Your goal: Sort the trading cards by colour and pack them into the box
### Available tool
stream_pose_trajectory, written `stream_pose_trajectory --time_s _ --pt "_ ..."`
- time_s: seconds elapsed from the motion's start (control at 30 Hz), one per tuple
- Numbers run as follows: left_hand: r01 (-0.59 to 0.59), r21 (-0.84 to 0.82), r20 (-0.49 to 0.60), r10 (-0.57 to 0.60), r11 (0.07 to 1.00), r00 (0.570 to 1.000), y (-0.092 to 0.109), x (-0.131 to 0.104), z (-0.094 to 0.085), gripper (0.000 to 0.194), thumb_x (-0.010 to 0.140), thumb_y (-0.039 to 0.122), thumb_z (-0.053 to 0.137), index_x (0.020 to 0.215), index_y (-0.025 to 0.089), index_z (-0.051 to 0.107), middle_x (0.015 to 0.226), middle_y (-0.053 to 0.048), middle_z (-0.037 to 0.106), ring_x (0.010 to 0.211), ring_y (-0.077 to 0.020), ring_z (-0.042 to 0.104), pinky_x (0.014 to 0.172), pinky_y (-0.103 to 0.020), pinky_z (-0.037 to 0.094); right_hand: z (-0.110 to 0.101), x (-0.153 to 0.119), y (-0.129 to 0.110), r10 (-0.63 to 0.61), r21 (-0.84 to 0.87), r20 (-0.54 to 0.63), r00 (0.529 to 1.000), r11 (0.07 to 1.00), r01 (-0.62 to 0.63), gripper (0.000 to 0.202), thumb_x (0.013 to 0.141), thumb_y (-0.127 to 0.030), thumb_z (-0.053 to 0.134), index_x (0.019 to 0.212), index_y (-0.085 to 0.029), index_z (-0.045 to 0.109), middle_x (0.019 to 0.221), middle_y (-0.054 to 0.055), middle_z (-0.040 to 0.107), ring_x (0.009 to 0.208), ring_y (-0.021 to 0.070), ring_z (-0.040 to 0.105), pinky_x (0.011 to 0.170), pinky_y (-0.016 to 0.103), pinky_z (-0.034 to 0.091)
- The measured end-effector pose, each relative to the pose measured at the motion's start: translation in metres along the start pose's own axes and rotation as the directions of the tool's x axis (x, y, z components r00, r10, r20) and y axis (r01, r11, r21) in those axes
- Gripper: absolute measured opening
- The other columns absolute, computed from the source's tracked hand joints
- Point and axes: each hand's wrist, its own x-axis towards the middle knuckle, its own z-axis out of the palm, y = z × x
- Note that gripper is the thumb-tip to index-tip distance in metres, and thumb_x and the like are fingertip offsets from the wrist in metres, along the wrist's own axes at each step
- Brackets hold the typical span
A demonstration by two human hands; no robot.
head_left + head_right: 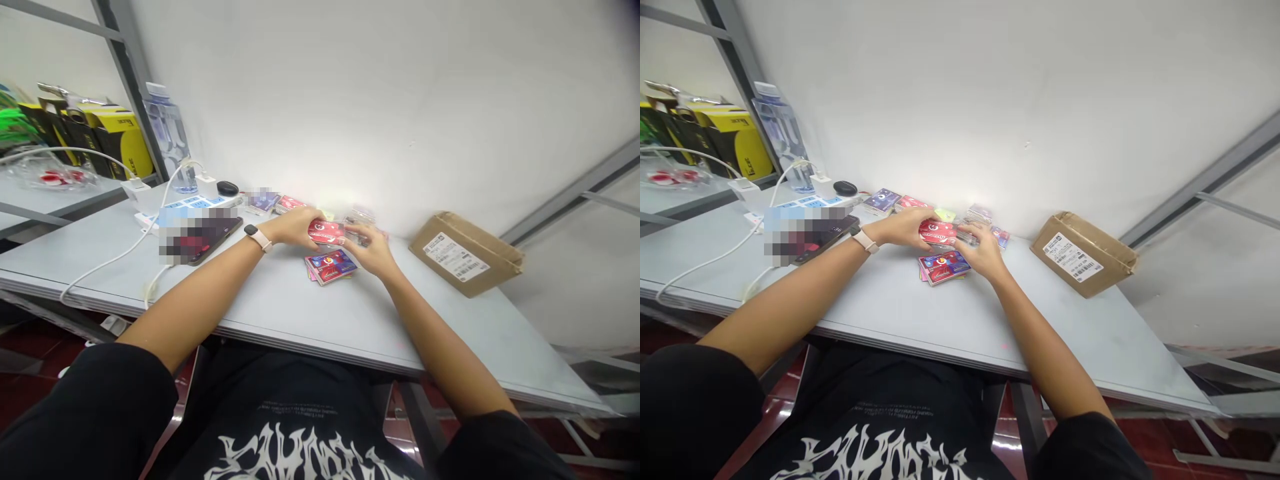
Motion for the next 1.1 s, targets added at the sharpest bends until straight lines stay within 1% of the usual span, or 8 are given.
stream_pose_trajectory --time_s 0.17,0.27,0.37,0.43,0.53,0.63,0.87,1.1 --pt "-0.032 0.012 -0.025 0.032 0.999 0.999 0.001 0.001 0.003 0.063 0.072 0.038 0.088 0.125 0.013 0.067 0.123 -0.014 0.072 0.109 -0.0306 0.067 0.094 -0.040 0.052 0.001 0.002 -0.006 0.107 0.169 0.080 0.991 0.978 -0.119 0.043 0.082 -0.054 0.083 0.114 -0.025 0.084 0.133 0.011 0.079 0.127 0.0346 0.071 0.110 0.052 0.055" --pt "-0.067 -0.001 -0.056 0.067 0.998 0.996 0.002 0.002 0.005 0.064 0.070 0.039 0.089 0.125 0.014 0.068 0.121 -0.013 0.073 0.110 -0.0314 0.068 0.095 -0.039 0.052 0.003 0.002 -0.008 0.165 0.225 0.118 0.979 0.956 -0.188 0.041 0.078 -0.049 0.085 0.112 -0.026 0.084 0.130 0.010 0.080 0.121 0.0337 0.073 0.106 0.050 0.058" --pt "-0.108 -0.011 -0.092 0.107 0.994 0.990 0.005 0.002 0.008 0.066 0.072 0.040 0.088 0.128 0.013 0.067 0.121 -0.014 0.072 0.110 -0.0313 0.068 0.096 -0.039 0.052 0.005 0.002 -0.007 0.233 0.245 0.126 0.964 0.935 -0.257 0.035 0.074 -0.043 0.085 0.104 -0.026 0.084 0.117 0.008 0.082 0.111 0.0318 0.075 0.096 0.046 0.061" --pt "-0.134 -0.007 -0.108 0.132 0.991 0.985 0.007 0.003 0.010 0.066 0.073 0.042 0.088 0.129 0.013 0.067 0.121 -0.015 0.072 0.110 -0.0315 0.068 0.095 -0.039 0.052 0.007 0.002 -0.006 0.266 0.266 0.142 0.954 0.918 -0.295 0.028 0.074 -0.042 0.082 0.096 -0.024 0.082 0.104 0.007 0.083 0.100 0.0295 0.076 0.088 0.043 0.061" --pt "-0.164 -0.004 -0.119 0.162 0.986 0.979 0.010 0.003 0.014 0.065 0.074 0.045 0.088 0.128 0.015 0.067 0.122 -0.016 0.072 0.111 -0.0323 0.068 0.096 -0.040 0.052 0.007 0.003 -0.004 0.277 0.299 0.151 0.949 0.902 -0.311 0.021 0.075 -0.042 0.080 0.080 -0.023 0.077 0.087 0.005 0.079 0.085 0.0246 0.072 0.077 0.037 0.057" --pt "-0.185 -0.009 -0.126 0.182 0.983 0.975 0.012 0.003 0.016 0.064 0.077 0.049 0.087 0.127 0.015 0.066 0.123 -0.016 0.072 0.111 -0.0326 0.068 0.096 -0.041 0.052 0.006 0.004 -0.004 0.288 0.303 0.144 0.947 0.898 -0.319 0.020 0.072 -0.040 0.080 0.071 -0.022 0.073 0.078 0.004 0.075 0.077 0.0214 0.067 0.070 0.034 0.053" --pt "-0.193 -0.013 -0.118 0.190 0.981 0.975 0.014 0.003 0.016 0.066 0.077 0.051 0.088 0.128 0.016 0.066 0.125 -0.016 0.071 0.113 -0.0320 0.068 0.097 -0.039 0.051 0.005 0.005 -0.009 0.357 0.240 0.109 0.928 0.896 -0.373 0.020 0.068 -0.039 0.078 0.064 -0.022 0.070 0.071 0.003 0.073 0.072 0.0199 0.062 0.065 0.033 0.049" --pt "-0.191 -0.008 -0.108 0.189 0.982 0.976 0.014 0.004 0.015 0.067 0.076 0.052 0.088 0.128 0.016 0.066 0.123 -0.016 0.071 0.112 -0.0317 0.067 0.095 -0.039 0.052 0.002 0.006 -0.012 0.367 0.235 0.081 0.927 0.897 -0.376 0.027 0.067 -0.042 0.082 0.057 -0.022 0.065 0.063 0.001 0.066 0.067 0.0192 0.058 0.062 0.033 0.047"
